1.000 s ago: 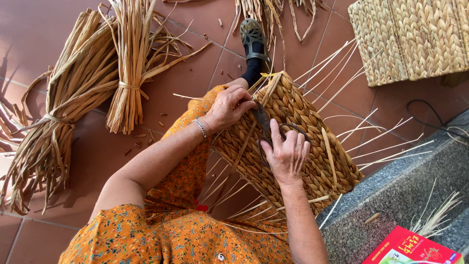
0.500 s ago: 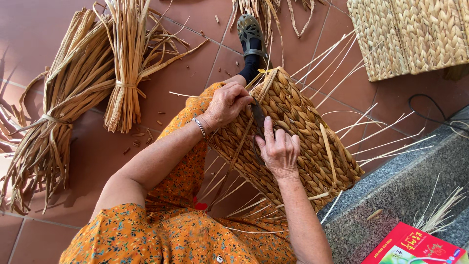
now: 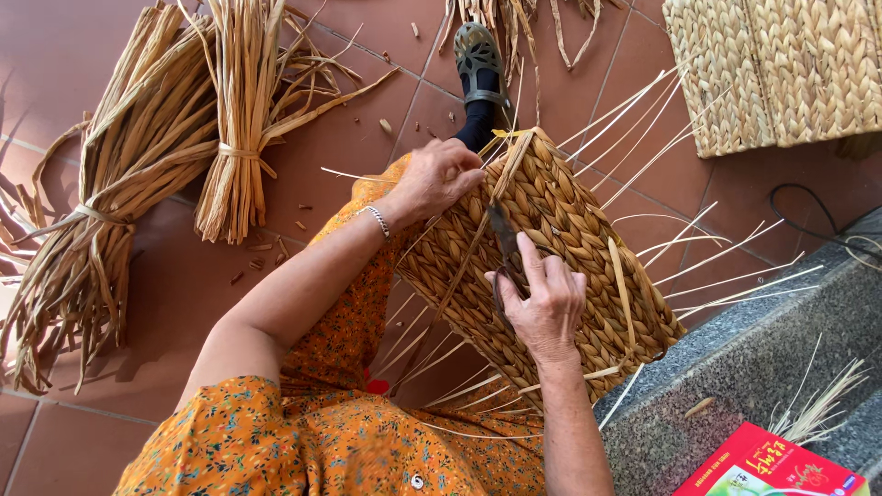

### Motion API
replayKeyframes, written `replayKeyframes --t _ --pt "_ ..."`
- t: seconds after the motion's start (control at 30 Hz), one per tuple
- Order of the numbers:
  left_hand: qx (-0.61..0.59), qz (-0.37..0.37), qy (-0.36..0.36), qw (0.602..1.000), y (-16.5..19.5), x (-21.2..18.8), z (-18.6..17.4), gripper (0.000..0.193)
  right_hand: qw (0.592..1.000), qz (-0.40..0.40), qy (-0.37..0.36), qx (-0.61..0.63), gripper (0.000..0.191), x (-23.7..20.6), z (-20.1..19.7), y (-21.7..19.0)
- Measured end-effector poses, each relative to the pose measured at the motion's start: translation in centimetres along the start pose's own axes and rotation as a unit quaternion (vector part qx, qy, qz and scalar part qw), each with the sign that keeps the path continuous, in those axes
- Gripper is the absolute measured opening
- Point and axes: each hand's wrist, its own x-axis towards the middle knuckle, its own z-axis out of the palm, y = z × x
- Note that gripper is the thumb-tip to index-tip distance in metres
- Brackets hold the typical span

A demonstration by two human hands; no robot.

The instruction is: The person weaves a rectangular basket by hand, interlacing dried plant strips through a frame. They trim excess strands with scissors and continue weaving the sides.

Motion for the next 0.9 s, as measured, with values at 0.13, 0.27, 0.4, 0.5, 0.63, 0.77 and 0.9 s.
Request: replayKeyframes --t 0.13,0.27,0.4,0.5,0.63,0.77,0.9 --pt "-0.164 -0.094 -0.045 0.981 -0.9 0.6 0.8 0.020 0.999 -0.006 -0.023 -0.021 0.069 0.3 -0.2 -0.3" --pt "-0.140 -0.110 -0.097 0.979 -1.4 1.1 0.7 0.023 0.998 0.003 -0.020 -0.051 0.069 -0.1 0.2 0.2" --pt "-0.183 -0.144 -0.156 0.960 -1.5 1.7 0.9 0.027 0.999 0.018 -0.026 -0.039 0.068 -0.6 0.9 0.3" --pt "-0.242 -0.192 -0.188 0.932 -1.5 1.8 1.1 0.027 0.999 0.029 -0.018 0.016 0.067 -1.2 1.0 0.3" --pt "-0.354 -0.211 -0.114 0.904 -1.7 1.5 1.0 0.025 0.994 0.067 0.014 0.090 0.065 -3.5 0.0 -0.1" --pt "-0.365 -0.248 -0.154 0.884 -1.7 1.7 0.2 0.025 0.982 0.143 0.018 0.124 0.063 -6.8 -1.7 -0.2" --pt "-0.350 -0.266 -0.165 0.883 -1.1 1.4 -0.9 0.027 0.972 0.175 0.025 0.157 0.063 -8.3 -2.0 -0.3"
